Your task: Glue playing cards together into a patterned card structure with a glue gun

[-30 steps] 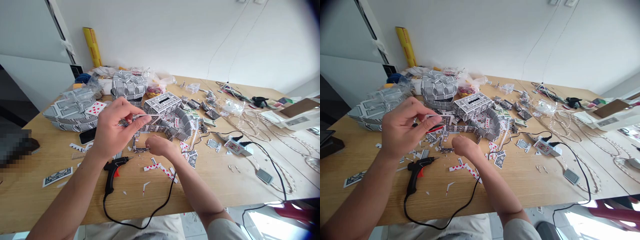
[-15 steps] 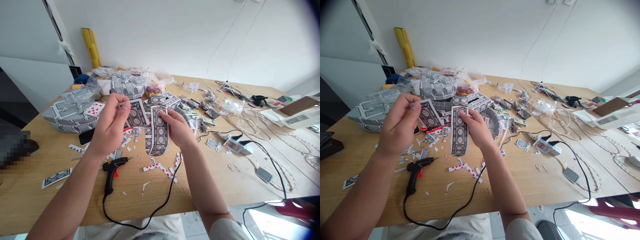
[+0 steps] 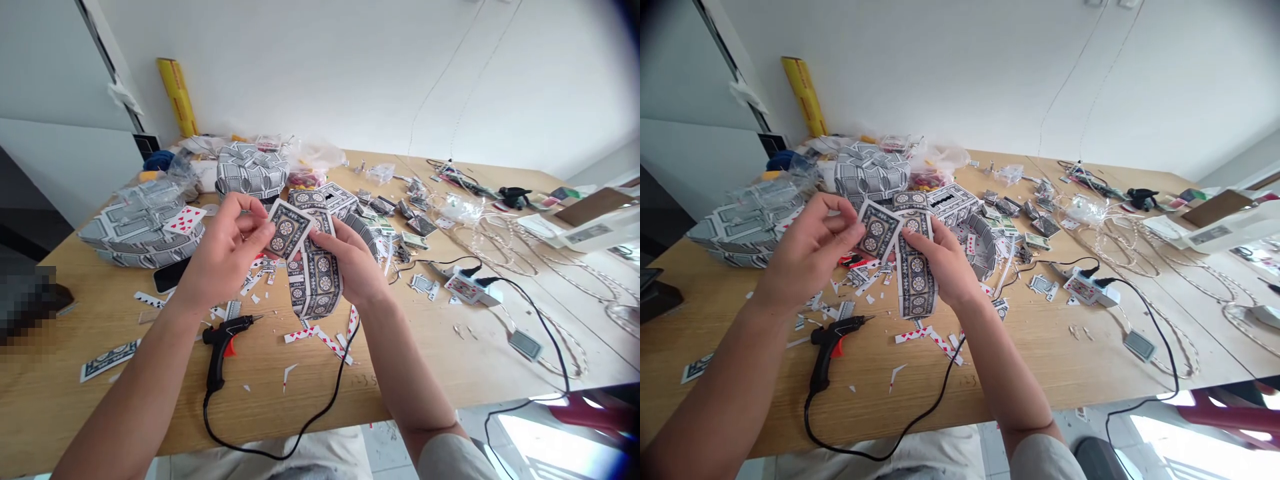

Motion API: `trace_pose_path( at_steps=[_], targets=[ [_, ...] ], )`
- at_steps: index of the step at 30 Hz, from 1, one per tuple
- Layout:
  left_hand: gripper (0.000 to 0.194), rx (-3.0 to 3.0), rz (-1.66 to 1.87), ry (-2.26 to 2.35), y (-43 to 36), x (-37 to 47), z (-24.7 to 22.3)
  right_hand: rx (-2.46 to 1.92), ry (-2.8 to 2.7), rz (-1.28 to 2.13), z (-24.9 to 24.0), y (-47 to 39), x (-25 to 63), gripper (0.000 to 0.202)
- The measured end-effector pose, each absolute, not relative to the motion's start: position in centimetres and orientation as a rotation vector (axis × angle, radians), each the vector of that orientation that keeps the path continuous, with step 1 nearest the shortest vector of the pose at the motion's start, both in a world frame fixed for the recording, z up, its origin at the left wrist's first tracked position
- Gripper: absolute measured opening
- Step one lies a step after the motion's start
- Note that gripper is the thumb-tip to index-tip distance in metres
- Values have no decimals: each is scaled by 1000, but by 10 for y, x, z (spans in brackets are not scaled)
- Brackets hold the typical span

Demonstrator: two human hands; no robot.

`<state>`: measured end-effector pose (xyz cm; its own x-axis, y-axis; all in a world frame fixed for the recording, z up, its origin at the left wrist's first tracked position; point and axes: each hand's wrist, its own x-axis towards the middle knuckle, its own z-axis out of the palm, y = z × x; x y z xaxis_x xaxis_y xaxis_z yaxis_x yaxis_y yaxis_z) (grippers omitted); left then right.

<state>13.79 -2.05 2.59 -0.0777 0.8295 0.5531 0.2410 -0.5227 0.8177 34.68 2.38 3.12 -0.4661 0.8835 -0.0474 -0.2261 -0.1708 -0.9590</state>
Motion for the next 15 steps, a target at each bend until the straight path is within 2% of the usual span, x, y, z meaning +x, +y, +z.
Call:
trace_pose_path(
  at_steps=[6,15],
  targets=[
    [35,1501,1585,1000,-27,142,34,-815,-1293,1786,31,22,347,36],
    [29,1533,1606,1034,-24,143,28,-807,-1319,1840,31,16,343,36]
  ],
)
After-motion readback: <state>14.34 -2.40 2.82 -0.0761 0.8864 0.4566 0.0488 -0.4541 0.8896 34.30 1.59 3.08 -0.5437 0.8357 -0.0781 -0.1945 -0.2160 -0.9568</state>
